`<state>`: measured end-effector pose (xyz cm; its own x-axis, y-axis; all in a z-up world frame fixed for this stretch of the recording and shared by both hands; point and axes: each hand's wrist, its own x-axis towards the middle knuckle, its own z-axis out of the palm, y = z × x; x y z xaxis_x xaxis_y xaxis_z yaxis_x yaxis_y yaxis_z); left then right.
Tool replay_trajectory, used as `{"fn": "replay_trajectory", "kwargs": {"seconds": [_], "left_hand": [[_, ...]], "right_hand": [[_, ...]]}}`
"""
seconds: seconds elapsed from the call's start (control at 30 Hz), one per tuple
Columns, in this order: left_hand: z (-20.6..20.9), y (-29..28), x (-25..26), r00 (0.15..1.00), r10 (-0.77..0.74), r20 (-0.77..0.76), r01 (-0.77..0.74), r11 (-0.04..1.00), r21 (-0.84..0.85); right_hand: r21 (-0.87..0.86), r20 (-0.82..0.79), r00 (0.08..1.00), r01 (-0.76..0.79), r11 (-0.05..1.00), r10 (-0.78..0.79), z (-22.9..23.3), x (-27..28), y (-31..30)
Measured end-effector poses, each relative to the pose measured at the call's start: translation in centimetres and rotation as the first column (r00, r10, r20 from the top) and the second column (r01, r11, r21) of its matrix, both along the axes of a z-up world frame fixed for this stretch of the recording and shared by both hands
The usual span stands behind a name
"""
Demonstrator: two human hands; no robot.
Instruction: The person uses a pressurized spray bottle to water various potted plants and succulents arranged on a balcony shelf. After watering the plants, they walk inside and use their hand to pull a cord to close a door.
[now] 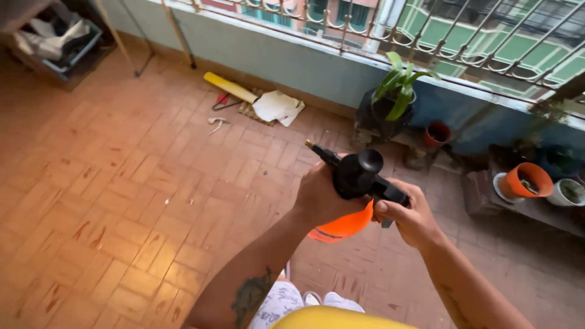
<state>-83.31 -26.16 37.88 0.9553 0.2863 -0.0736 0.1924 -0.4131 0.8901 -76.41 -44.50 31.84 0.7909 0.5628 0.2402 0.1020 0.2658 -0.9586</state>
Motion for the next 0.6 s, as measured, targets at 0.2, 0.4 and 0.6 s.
{"fn": "replay_trajectory", "kwargs": {"seconds": [0.2, 0.4, 0.6], "left_hand": [[0.8, -0.6, -4.3, 0.993, 0.092, 0.075, -0.093, 0.996, 0.002], [2.4, 1.5, -8.4, 0.976, 0.201, 0.082, -0.203, 0.979, 0.012], [0.2, 7.8, -14.1, 0.952, 0.291, 0.099, -0.291, 0.957, -0.011]], "right_hand": [[0.045, 0.016, 0.997, -0.072, 0.996, 0.071, 2.1, -3.1, 0.6], [0.036, 0.046, 0.988, -0.151, 0.988, 0.150, 2.7, -5.4, 4.1], [0.047, 0.057, 0.961, -0.272, 0.961, 0.269, 3.3, -9.5, 11.1]]}}
